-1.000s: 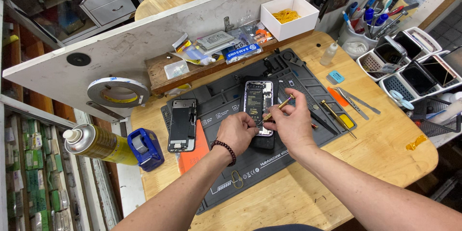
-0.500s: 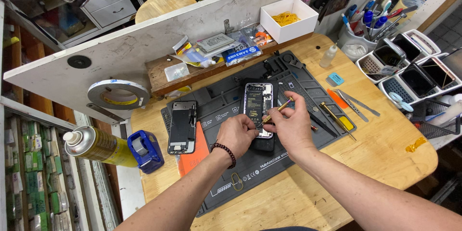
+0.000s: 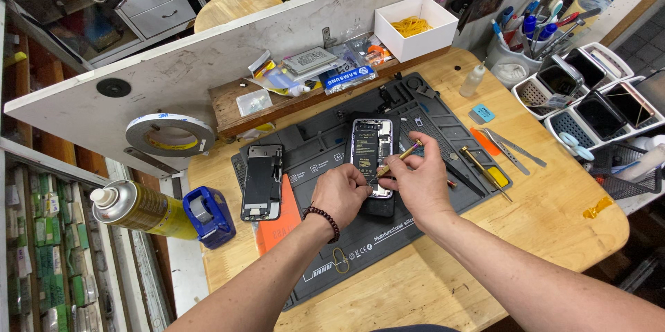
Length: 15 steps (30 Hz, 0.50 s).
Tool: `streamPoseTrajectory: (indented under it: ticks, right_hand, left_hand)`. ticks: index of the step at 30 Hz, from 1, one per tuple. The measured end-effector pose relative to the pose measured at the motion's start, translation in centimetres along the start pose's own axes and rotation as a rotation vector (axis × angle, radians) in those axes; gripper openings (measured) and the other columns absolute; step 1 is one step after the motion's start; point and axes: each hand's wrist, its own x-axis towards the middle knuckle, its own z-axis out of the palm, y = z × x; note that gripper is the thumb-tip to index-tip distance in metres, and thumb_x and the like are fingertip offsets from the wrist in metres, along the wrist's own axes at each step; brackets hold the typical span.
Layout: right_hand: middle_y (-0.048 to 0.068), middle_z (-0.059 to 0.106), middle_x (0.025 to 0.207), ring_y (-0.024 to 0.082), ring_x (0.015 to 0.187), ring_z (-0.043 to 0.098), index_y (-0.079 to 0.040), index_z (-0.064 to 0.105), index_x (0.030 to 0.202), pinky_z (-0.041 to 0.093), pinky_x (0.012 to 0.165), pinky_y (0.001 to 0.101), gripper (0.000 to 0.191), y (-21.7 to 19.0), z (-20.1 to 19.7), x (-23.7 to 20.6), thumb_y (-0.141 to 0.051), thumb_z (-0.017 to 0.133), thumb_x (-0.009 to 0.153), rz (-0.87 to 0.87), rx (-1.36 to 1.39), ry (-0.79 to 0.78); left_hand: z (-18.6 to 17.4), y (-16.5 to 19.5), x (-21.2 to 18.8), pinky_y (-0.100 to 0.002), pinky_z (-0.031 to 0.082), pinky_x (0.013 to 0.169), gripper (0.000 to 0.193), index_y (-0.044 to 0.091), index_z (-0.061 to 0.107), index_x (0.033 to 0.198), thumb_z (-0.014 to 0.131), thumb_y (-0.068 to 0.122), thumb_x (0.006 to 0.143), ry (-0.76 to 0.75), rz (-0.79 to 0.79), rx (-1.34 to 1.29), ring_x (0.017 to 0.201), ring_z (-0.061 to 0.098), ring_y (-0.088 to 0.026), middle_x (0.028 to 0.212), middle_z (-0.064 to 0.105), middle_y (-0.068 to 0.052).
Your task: The person uses a small screwdriver to remove screws from the internal frame of a disassembled smartphone. They then use tweezers to lift and remove a small metal bracket from the phone's interior. The person continues to unscrew and remove additional components from the device.
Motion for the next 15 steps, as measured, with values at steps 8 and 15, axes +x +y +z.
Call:
streamPoseTrajectory:
  ticks: [8,15]
  right_hand:
    - [0.017,0.072,0.097,0.021,0.084,0.074,-0.006,0.032,0.146,0.066,0.068,0.0326,0.062,0.13,-0.03,0.03,-0.002,0.062,0.092,-0.004,0.012,-0.002]
    - [0.018,0.071,0.097,0.022,0.084,0.073,-0.006,0.032,0.147,0.066,0.068,0.0332,0.063,0.12,-0.01,0.06,-0.002,0.063,0.093,0.005,0.009,0.0]
  left_hand:
    - [-0.01,0.13,-0.18,-0.035,0.054,0.066,0.016,0.007,0.073,0.089,0.08,0.019,0.082,0.014,0.002,-0.017,0.067,0.068,-0.018,0.072,0.071,-0.005]
    - [-0.05,0.18,-0.15,-0.035,0.055,0.066,0.016,0.007,0.073,0.089,0.08,0.019,0.082,0.007,-0.018,-0.013,0.067,0.068,-0.017,0.073,0.07,-0.005]
